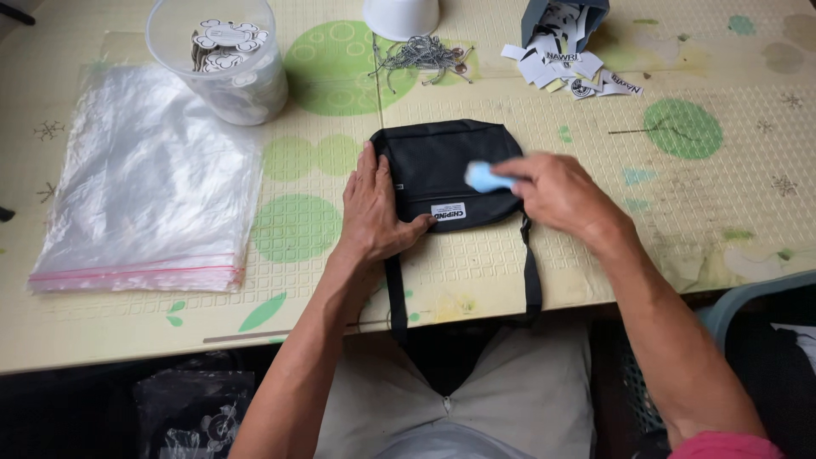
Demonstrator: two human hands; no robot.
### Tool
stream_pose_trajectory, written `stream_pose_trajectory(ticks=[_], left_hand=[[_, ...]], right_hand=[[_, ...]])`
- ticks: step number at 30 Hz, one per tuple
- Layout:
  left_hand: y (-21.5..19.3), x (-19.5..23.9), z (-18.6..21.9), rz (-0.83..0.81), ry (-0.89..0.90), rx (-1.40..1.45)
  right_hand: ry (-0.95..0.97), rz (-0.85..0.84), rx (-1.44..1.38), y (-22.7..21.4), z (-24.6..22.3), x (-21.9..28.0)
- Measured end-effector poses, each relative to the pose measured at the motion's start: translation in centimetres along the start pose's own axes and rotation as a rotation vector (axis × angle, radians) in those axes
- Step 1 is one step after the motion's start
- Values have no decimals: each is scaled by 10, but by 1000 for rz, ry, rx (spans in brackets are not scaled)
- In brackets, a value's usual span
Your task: The person uses a light blue brush to scrub the exterior of a black shoulder bag on a table. They clean the main body, the strap, and the zipper area, then open the bag to wipe the interior lining before closing it.
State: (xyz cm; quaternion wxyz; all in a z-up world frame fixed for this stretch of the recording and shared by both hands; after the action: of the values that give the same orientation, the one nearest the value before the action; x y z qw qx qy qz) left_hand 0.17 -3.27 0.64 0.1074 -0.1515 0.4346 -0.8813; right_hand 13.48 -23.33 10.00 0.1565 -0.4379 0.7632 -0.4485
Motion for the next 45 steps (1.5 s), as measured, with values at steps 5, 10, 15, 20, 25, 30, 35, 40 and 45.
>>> stream_pose_trajectory(ticks=[5, 10, 15, 20, 25, 30, 35, 40, 45], left_hand=[[0, 2, 2, 4, 3, 7], [-1, 6, 6, 23, 11, -16], [2, 6, 4, 37, 14, -31], [3, 2, 2, 48, 25, -25], [1, 3, 2, 34, 4, -27], [20, -12, -13, 148, 72, -194], [-12, 13, 6, -56, 63, 144], [2, -11, -14, -152, 55, 220], [-3, -3, 0, -241, -34, 223]], right_hand=[[252, 205, 523, -15, 110, -27], [180, -123, 182, -20, 6, 11], [-43, -325, -65, -1, -55, 20], [-284, -227, 120, 54, -43, -30], [45, -244, 300, 9, 12, -6], [473, -143, 826, -35, 22, 17], [-65, -134, 168, -10, -34, 23], [-322, -232, -15, 55, -54, -9], [-302, -300, 69, 48, -41, 7]])
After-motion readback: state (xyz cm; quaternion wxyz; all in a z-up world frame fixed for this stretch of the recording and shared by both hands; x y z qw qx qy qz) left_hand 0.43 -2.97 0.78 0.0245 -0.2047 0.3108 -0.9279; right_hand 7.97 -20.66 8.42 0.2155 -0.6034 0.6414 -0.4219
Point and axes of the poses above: each hand's wrist, its own x-axis away from the middle knuckle, its own y-axis out of the palm, z = x × y, the point moved 4 cm from there along -x, towards the middle knuckle, and after that the axes turned 13 degrees about -z, right-handed, at the moved point
